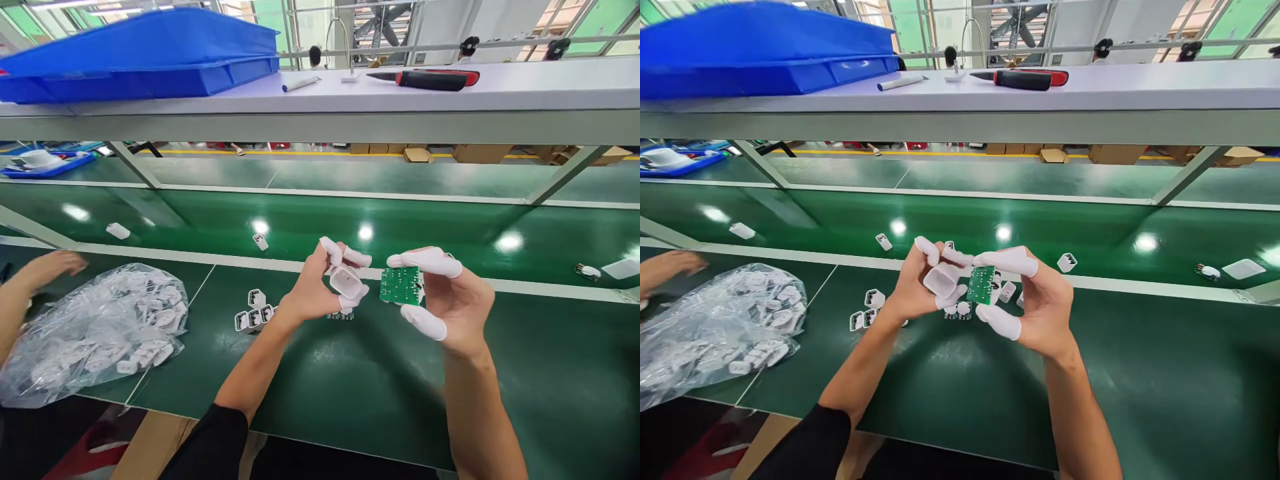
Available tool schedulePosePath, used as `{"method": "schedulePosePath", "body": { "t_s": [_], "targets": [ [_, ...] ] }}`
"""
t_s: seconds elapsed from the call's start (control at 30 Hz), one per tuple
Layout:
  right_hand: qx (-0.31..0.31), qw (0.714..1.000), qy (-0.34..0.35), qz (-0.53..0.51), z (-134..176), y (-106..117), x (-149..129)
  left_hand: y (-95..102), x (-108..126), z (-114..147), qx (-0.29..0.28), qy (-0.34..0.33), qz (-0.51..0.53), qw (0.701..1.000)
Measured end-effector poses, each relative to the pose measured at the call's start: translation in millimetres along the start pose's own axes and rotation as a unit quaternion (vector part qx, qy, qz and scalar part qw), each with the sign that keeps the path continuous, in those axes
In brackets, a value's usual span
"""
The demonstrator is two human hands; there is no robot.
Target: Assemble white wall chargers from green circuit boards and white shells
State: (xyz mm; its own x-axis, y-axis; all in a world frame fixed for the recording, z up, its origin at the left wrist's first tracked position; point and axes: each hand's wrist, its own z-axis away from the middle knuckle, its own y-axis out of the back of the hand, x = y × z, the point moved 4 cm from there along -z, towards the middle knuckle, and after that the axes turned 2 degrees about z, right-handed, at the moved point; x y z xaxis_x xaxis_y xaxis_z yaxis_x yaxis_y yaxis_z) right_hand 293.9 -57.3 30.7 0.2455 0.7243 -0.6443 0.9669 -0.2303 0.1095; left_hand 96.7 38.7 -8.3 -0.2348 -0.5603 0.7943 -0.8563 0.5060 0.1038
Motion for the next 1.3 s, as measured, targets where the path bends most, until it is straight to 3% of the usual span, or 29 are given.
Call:
{"method": "schedulePosePath", "body": {
  "t_s": [0.1,0.2,0.27,0.43,0.53,0.63,0.73,0.9,1.3],
  "targets": [
    [0.003,1.0,-0.007,-0.01,1.2,-9.8,7.5,-6.1,-10.3,4.3,0.03,0.007,0.053,0.998],
    [0.013,1.0,-0.006,-0.014,2.9,-17.9,9.7,-14.1,-12.6,8.8,-0.033,0.064,0.049,0.996],
    [0.025,0.999,-0.006,-0.022,3.5,-20.4,8.5,-15.5,-9.4,9.6,-0.06,0.068,0.028,0.996],
    [0.045,0.999,-0.02,-0.023,3.5,-20.2,8.8,-11.0,-7.4,6.7,-0.011,0.015,0.026,0.999],
    [0.052,0.998,-0.037,-0.005,4.9,-20.4,12.4,-8.2,-12.8,8.6,0.026,0.059,0.032,0.997],
    [0.067,0.996,-0.051,0.001,6.3,-22.3,14.5,-9.3,-10.7,12.3,-0.018,0.105,0.004,0.994],
    [0.076,0.997,-0.032,-0.006,5.5,-25.0,12.5,-10.5,0.0,13.1,-0.06,0.057,-0.062,0.995],
    [0.046,0.999,0.015,0.018,2.7,-29.0,8.1,-15.0,7.1,12.6,-0.056,-0.064,-0.1,0.991],
    [0.01,0.996,0.072,0.048,5.0,-32.7,6.7,-18.1,2.1,18.1,-0.019,-0.147,-0.161,0.976]
  ]
}}
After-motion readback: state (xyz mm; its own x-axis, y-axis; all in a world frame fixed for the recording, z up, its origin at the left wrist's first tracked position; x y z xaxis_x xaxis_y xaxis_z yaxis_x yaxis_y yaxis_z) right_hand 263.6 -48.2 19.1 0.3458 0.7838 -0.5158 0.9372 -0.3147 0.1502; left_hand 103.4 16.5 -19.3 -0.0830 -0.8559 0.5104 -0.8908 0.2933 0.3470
